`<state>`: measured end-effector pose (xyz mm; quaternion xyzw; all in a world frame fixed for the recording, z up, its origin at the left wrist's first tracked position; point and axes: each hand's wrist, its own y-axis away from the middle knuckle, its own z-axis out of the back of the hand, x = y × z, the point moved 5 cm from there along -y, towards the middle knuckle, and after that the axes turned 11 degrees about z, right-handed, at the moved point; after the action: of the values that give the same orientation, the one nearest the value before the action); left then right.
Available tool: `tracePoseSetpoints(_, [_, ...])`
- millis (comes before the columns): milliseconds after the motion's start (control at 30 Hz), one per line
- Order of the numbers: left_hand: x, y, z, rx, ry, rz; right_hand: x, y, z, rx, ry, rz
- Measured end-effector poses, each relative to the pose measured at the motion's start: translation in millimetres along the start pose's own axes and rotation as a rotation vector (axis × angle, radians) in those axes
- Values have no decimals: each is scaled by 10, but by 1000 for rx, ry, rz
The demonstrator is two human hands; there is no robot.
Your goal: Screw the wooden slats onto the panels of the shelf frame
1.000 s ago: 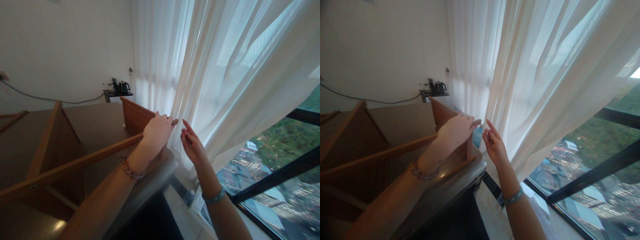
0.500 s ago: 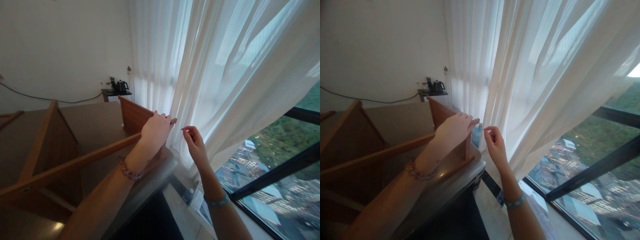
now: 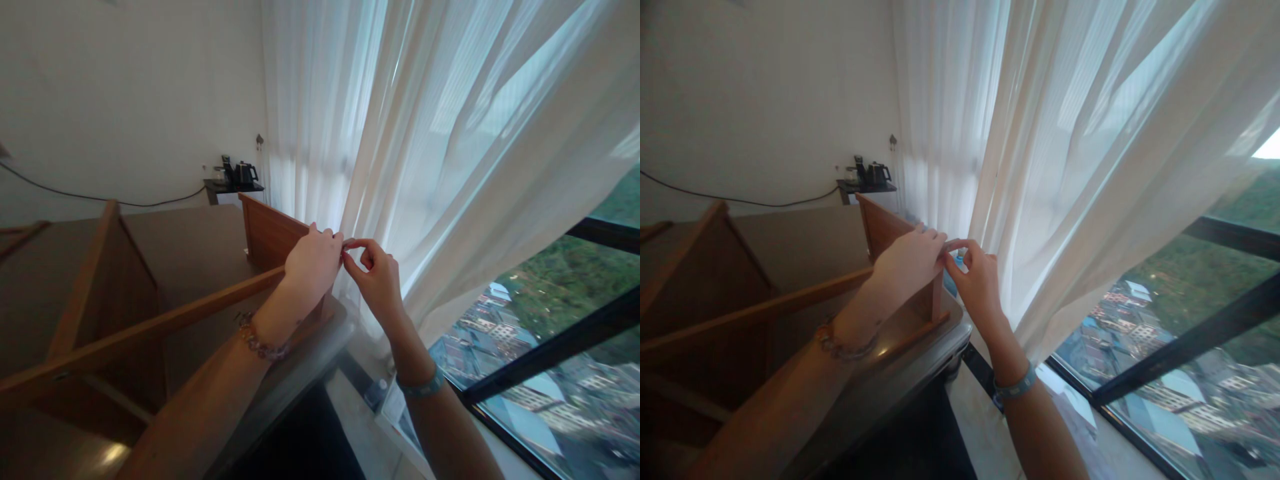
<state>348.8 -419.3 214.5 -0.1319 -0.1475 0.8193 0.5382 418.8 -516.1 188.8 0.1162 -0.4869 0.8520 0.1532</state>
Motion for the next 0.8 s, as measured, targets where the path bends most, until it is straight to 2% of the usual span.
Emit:
tracePoseSetpoints(233, [-4, 8, 19, 24, 4, 2, -7, 5, -11, 0, -34, -32])
tracePoseSetpoints(567, [-7, 13, 15, 18, 1, -10, 12, -22, -68, -6, 1, 28])
tracePoseSetpoints(667, [-9, 16, 26, 15, -2, 1, -77, 25, -105, -54, -156, -31])
tracePoseSetpoints(800, [-12, 17, 33, 10, -2, 12, -205, 187, -173, -208, -607, -239])
